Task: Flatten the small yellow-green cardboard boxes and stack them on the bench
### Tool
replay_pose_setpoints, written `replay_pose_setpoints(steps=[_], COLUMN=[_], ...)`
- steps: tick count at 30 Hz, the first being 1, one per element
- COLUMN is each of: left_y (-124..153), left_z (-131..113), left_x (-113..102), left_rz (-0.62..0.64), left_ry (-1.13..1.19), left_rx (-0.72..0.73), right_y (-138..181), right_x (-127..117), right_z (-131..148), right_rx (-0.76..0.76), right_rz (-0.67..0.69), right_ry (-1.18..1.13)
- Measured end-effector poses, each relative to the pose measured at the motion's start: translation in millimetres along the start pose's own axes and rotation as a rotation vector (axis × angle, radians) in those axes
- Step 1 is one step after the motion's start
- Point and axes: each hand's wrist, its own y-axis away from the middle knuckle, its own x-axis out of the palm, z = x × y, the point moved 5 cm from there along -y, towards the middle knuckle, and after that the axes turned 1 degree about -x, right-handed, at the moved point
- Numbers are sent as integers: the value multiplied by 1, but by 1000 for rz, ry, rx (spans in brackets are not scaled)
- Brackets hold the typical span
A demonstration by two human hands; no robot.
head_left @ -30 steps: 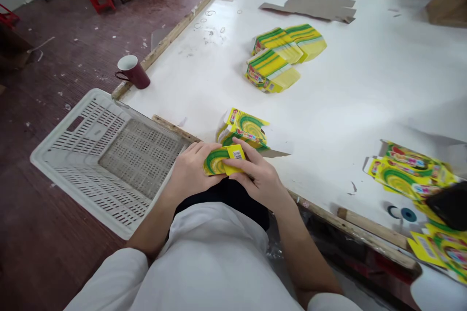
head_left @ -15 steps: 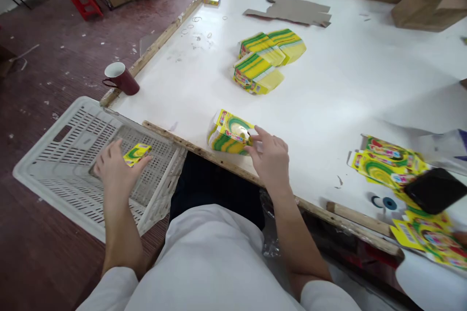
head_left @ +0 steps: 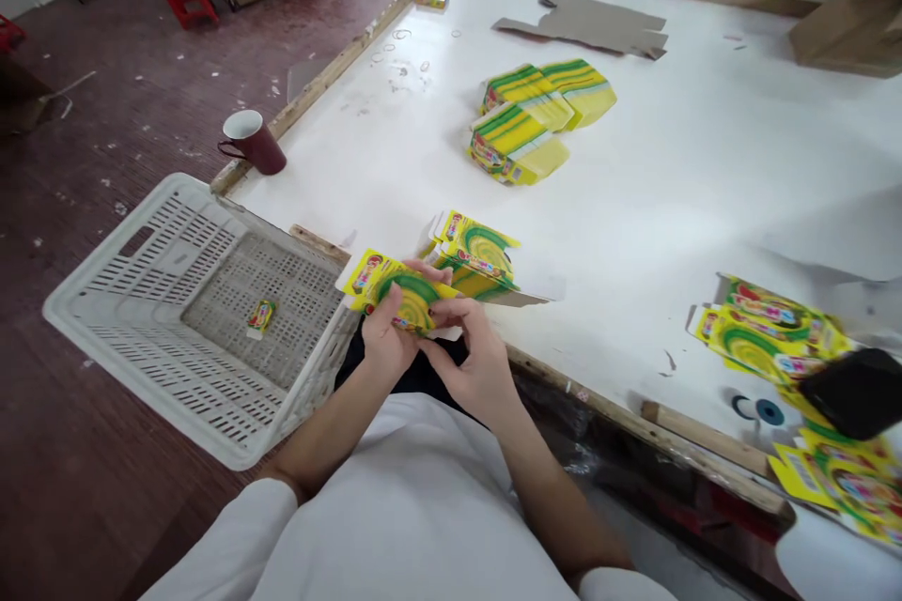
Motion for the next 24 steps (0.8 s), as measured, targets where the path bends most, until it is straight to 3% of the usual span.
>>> replay_pose_setpoints(steps=[3, 6, 8, 12, 17, 21, 24], left_y=[-1, 2, 6, 12, 11, 6, 4], left_z=[-13, -10, -4, 4, 8, 0, -29], left_x=[-1, -8, -11, -11, -24, -27, -32], left_rz=[-85, -200, -200, -52, -211, -149, 8], left_ry=[62, -35, -89, -77, -168, -166, -232], left_rx=[109, 104, 75, 45, 118, 94, 60], right_y=[4, 4, 2, -2, -1, -2, -5], right_x=[15, 21, 16, 0, -4, -17, -34], right_z=[0, -8, -16, -28, -31, -25, -8], right_rx=[46, 126, 182, 235, 292, 168, -87], right_rz=[100, 169, 93, -95, -167, -222, -151], right_ry=[-215, -302, -360, -437, -436, -256, 118])
